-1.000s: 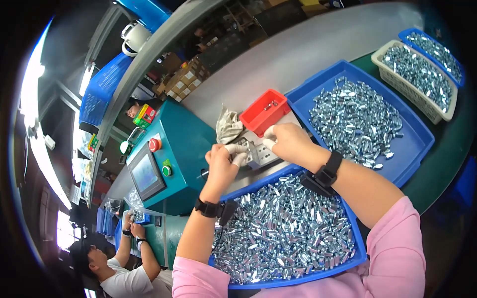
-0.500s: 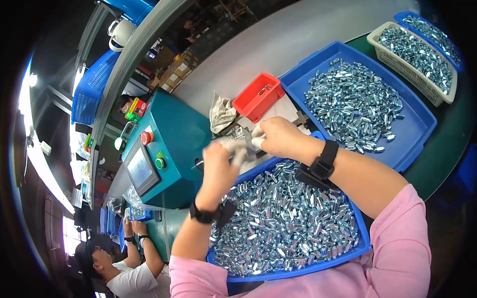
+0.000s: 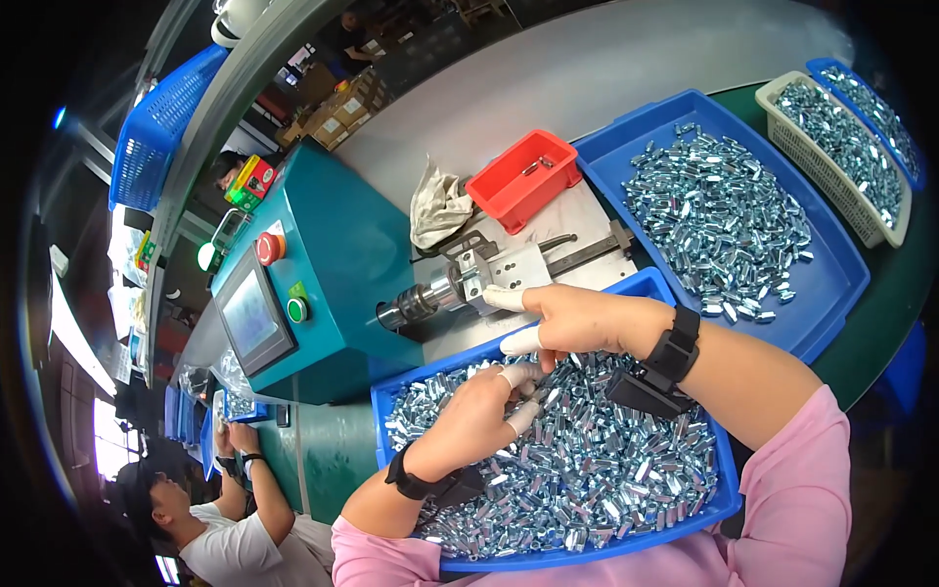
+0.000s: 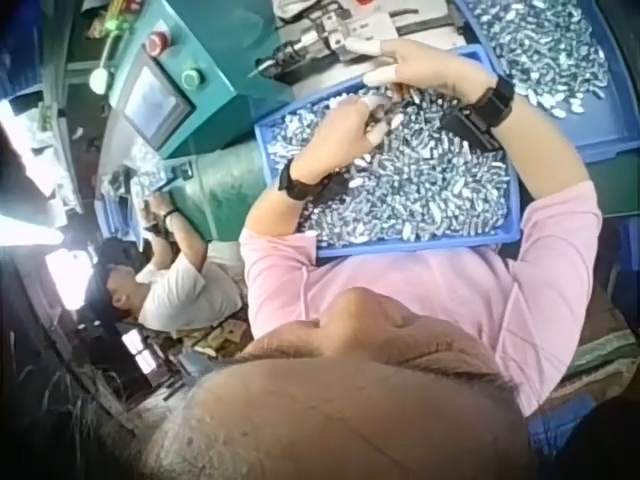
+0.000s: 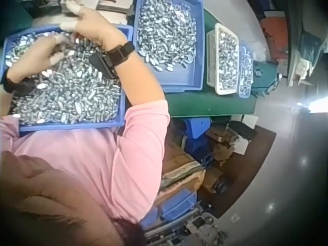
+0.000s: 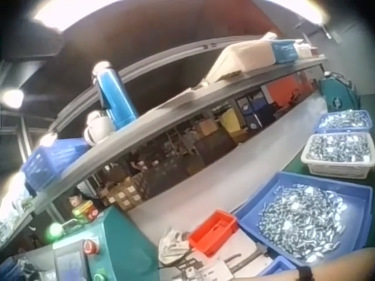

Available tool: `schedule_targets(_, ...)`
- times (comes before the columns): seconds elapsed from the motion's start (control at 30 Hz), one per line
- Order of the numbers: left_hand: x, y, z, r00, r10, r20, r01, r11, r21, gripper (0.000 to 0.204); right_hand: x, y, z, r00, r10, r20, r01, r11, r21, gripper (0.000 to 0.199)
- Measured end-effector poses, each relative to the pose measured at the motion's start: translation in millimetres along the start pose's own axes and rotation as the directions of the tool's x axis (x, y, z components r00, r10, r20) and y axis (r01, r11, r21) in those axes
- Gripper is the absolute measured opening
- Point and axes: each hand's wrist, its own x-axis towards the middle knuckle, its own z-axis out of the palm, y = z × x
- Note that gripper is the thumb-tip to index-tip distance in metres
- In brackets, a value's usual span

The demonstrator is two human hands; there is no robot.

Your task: The person picks up a metal part from a blue bin, places it into the machine fixture, and presses a green button. After the machine cycles, the person removes the part and places it into a different blue bin.

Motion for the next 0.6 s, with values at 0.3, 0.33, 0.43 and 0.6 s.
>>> schedule_targets(0.3, -2, 3, -9, 0.99, 0.129, -0.058, -0.129, 0.992, -0.002, 0.025, -2, -5, -3, 0.997, 0.02, 0.076, -0.029, 0.993, 0.11, 0.071)
schedule_targets(0.33, -2, 4, -8, 0.99, 0.127, -0.056, -0.127, 0.992, -0.005, 0.025, -2, -4, -2, 0.997, 0.023, 0.077, -0.032, 0.993, 0.113, 0.071)
schedule_targets(0.43, -1, 5, -6, 0.97, 0.23, -0.073, -0.231, 0.973, 0.0, 0.025, -3, -3, -1, 0.996, 0.032, 0.078, -0.042, 0.991, 0.128, 0.073)
schedule_targets(0.6, 0, 8, -7, 0.972, 0.233, -0.043, -0.234, 0.972, -0.018, 0.024, 1, 6, 1, 0.997, 0.009, 0.077, -0.011, 1.0, 0.028, 0.075)
